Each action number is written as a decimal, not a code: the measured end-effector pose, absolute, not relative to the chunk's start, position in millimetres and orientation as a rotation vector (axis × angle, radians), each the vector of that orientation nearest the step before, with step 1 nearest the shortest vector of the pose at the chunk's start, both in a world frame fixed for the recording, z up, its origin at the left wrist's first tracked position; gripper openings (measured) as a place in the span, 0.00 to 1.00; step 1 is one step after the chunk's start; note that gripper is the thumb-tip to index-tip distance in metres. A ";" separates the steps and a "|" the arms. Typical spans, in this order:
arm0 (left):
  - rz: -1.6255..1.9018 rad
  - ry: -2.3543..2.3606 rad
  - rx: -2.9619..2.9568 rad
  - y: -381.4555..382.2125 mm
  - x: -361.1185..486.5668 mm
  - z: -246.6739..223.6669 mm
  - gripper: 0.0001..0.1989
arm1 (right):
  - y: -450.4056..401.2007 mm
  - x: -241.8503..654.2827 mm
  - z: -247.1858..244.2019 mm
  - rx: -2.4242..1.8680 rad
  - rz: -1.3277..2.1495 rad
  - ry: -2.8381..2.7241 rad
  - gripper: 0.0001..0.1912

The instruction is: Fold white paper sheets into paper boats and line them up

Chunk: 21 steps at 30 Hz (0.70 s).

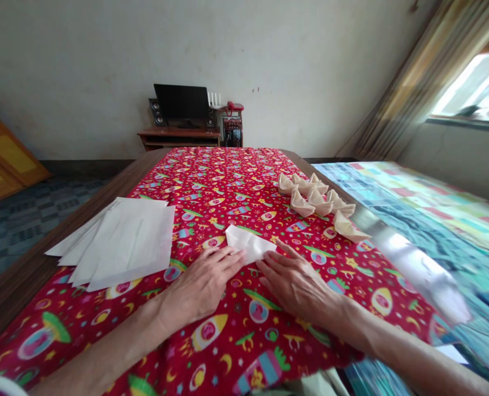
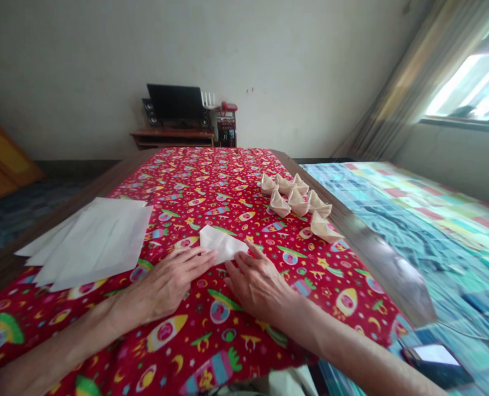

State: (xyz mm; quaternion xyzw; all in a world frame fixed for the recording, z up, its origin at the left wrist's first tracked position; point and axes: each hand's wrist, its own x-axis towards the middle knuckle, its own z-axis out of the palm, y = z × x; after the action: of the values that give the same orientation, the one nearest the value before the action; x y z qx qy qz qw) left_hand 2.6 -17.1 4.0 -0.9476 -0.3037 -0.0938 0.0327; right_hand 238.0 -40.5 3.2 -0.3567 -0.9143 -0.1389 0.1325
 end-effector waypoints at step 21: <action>-0.385 -0.889 -2.976 -21.1 -5.4 7.6 0.27 | -30.8 240.3 10.6 -0.956 -0.080 -2.597 0.11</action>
State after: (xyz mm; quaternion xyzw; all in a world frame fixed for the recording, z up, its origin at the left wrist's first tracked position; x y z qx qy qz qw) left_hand -5.4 -21.1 7.6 -0.9509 -0.2840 -0.1230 0.0061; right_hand 240.3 -30.8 10.6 -0.3393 -0.9218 -0.0284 0.1853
